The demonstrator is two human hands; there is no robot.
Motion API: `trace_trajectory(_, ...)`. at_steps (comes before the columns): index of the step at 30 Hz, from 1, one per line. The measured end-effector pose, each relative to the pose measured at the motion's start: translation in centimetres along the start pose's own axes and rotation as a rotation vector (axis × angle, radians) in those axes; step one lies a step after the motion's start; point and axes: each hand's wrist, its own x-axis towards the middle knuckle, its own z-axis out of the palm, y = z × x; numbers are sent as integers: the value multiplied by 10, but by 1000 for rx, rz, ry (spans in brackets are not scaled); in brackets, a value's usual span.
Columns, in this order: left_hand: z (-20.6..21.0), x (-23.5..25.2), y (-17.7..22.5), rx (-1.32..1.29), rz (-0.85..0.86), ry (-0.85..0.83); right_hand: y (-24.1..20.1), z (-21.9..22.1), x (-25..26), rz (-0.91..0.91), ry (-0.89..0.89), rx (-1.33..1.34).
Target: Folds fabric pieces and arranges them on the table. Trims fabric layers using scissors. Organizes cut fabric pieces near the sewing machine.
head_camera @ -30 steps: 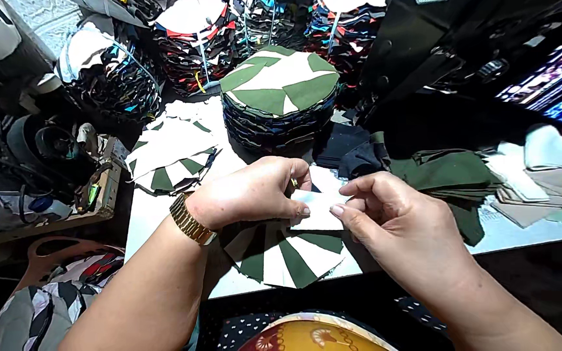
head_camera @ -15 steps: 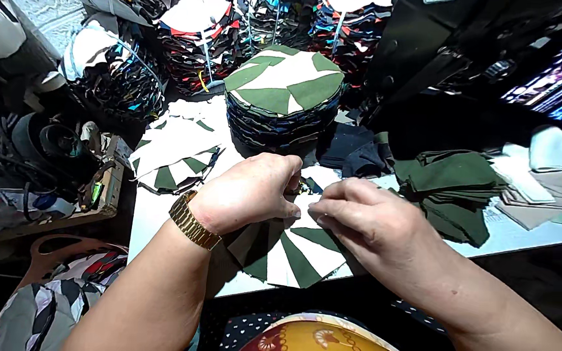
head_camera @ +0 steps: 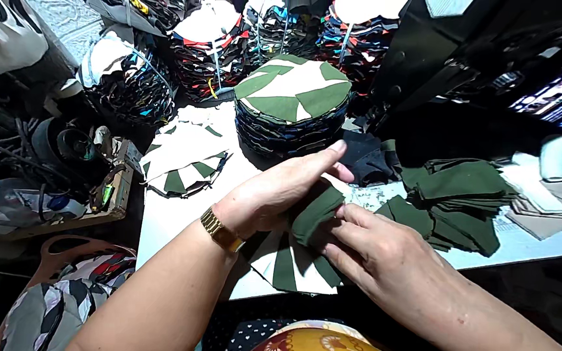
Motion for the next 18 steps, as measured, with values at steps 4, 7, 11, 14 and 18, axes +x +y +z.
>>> trace_trajectory(4, 0, -2, 3, -307, -92, 30, 13, -14, -2, 118, 47, 263)
trace_trajectory(7, 6, -1, 3, -319, -39, 113, 17, -31, -1, 344, 131, 610)
trace_trajectory(11, 17, 3, -1, -384, 57, 171, 4, -32, 5, 491, 241, 898)
trace_trajectory(14, 22, 1, -7, -381, 94, 144, -7, -23, 10, 514, 342, 796)
trace_trajectory(18, 24, -7, -8, -371, 105, 106, -3, -26, 13, 404, 428, 802)
